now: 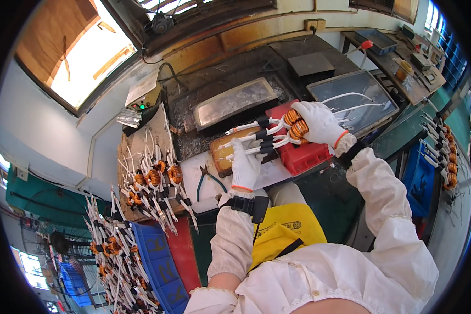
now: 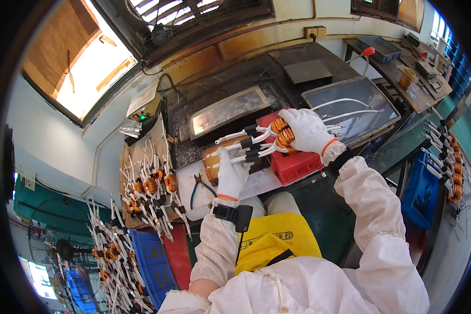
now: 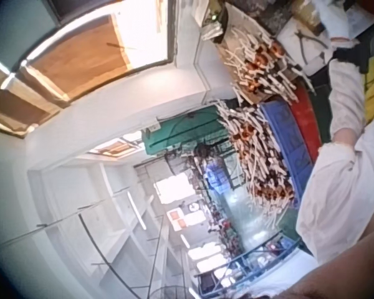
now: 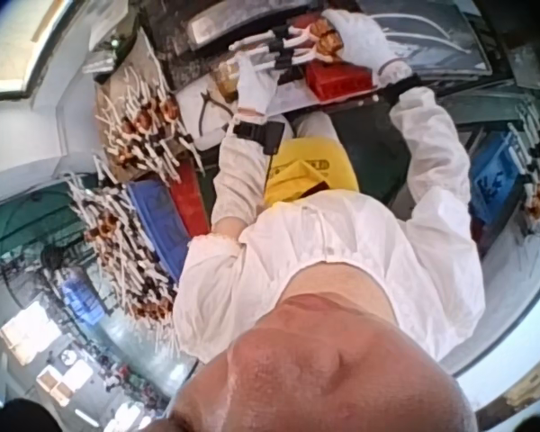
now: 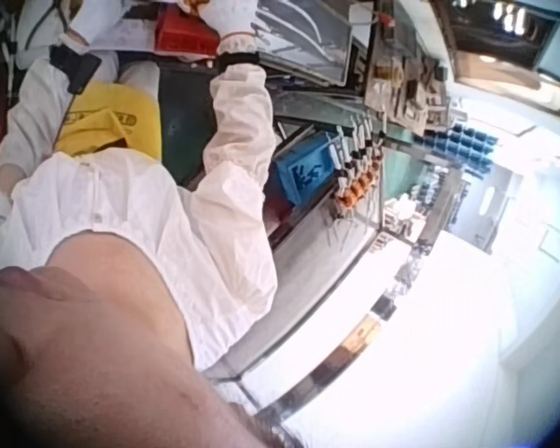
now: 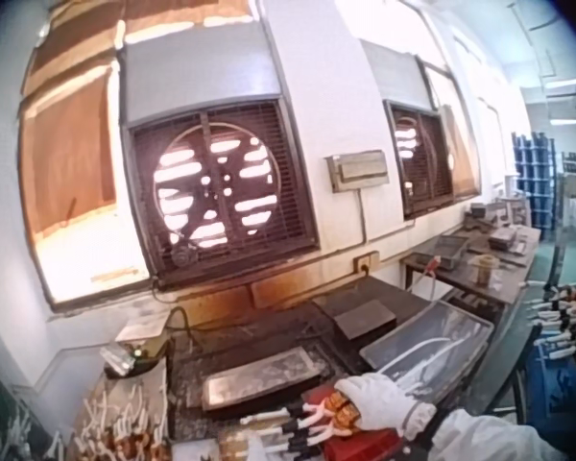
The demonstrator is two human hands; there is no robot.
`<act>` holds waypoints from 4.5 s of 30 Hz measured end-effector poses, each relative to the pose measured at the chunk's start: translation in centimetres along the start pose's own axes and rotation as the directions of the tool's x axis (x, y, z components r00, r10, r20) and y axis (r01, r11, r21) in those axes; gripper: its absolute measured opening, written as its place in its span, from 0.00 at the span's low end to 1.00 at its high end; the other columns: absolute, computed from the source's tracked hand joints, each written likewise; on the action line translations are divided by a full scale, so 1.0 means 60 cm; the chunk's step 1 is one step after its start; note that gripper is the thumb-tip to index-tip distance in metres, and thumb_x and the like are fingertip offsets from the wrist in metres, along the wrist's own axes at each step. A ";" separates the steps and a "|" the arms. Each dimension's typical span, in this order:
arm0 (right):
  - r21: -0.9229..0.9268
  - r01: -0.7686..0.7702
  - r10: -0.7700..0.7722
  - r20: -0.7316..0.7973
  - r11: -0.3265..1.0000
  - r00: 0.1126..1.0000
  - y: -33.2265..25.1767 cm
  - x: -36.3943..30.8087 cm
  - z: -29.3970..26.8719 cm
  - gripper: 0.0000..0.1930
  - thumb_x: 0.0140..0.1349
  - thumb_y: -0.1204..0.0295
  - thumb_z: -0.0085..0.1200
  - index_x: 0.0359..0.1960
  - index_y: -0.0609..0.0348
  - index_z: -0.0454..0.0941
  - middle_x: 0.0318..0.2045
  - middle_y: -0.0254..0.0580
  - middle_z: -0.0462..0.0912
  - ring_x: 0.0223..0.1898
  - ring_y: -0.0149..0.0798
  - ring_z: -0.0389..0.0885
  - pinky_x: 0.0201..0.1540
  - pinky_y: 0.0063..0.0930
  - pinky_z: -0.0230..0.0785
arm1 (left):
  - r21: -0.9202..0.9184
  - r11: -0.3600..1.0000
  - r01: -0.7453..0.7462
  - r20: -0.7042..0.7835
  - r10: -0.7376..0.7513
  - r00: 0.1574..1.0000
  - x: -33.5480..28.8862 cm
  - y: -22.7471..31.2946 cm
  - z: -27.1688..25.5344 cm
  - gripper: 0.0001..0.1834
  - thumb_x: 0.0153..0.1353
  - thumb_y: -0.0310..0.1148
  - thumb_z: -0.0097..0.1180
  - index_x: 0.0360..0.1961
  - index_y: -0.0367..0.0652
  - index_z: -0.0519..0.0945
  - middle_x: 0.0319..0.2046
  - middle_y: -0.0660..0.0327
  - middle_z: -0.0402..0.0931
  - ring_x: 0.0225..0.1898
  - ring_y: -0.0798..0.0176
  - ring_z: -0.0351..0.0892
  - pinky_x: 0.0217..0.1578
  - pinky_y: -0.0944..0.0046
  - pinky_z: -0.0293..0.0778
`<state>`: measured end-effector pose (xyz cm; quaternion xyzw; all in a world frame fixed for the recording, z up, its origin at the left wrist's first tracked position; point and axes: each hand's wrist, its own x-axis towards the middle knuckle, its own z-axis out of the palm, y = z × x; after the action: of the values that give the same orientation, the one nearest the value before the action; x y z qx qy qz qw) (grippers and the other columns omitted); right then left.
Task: The person picks up a transformer from a pile, dips its wire ends into a container of flux, and then into a molten solder bath before placing it on a rack.
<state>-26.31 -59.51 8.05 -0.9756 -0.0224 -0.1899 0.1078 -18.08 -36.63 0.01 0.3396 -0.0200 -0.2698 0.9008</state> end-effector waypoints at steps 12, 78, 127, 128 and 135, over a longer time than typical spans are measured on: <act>-0.062 0.073 -0.078 -0.085 0.995 0.993 0.011 -0.003 0.013 0.32 0.39 0.69 0.66 0.51 0.56 0.69 0.43 0.44 0.77 0.46 0.48 0.77 0.52 0.39 0.67 | 0.679 -0.160 -0.716 0.729 0.254 0.635 -0.114 -0.010 0.076 0.20 0.52 0.37 0.65 0.46 0.46 0.78 0.42 0.61 0.75 0.45 0.56 0.74 0.46 0.57 0.71; -0.216 0.064 -0.065 0.002 0.974 0.998 -0.047 0.027 -0.004 0.31 0.37 0.70 0.67 0.48 0.56 0.68 0.40 0.42 0.76 0.43 0.49 0.76 0.49 0.39 0.67 | 0.612 -0.566 -0.553 0.772 0.278 0.571 0.056 -0.033 0.036 0.14 0.48 0.35 0.60 0.38 0.47 0.81 0.51 0.59 0.72 0.53 0.53 0.71 0.50 0.52 0.67; -0.144 -0.092 0.086 -0.049 0.985 0.995 -0.029 -0.002 0.006 0.34 0.42 0.68 0.65 0.55 0.53 0.68 0.44 0.44 0.76 0.48 0.48 0.76 0.53 0.39 0.66 | 0.463 -0.623 -0.630 0.868 0.176 0.464 0.077 -0.014 0.061 0.09 0.46 0.33 0.57 0.30 0.45 0.80 0.48 0.58 0.74 0.50 0.54 0.72 0.46 0.54 0.69; -0.151 -0.096 0.091 -0.039 0.984 0.995 -0.030 -0.002 0.006 0.34 0.42 0.68 0.65 0.56 0.51 0.68 0.44 0.44 0.76 0.48 0.48 0.76 0.53 0.40 0.66 | 0.442 -0.641 -0.628 0.879 0.167 0.447 0.079 -0.012 0.064 0.08 0.46 0.33 0.57 0.29 0.44 0.79 0.47 0.58 0.74 0.49 0.54 0.73 0.45 0.54 0.69; -0.135 -0.030 0.013 -0.124 0.990 0.992 -0.028 -0.002 0.005 0.33 0.43 0.68 0.66 0.55 0.51 0.68 0.45 0.45 0.75 0.48 0.49 0.76 0.52 0.41 0.67 | 0.392 -0.649 -0.652 0.898 0.114 0.426 0.084 -0.003 0.067 0.08 0.46 0.33 0.56 0.28 0.44 0.79 0.44 0.58 0.74 0.43 0.55 0.73 0.41 0.55 0.69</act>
<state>-26.42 -57.79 8.08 -0.9674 0.0077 -0.2493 0.0437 -14.77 -41.68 2.26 0.7501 -0.5434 0.3073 0.2182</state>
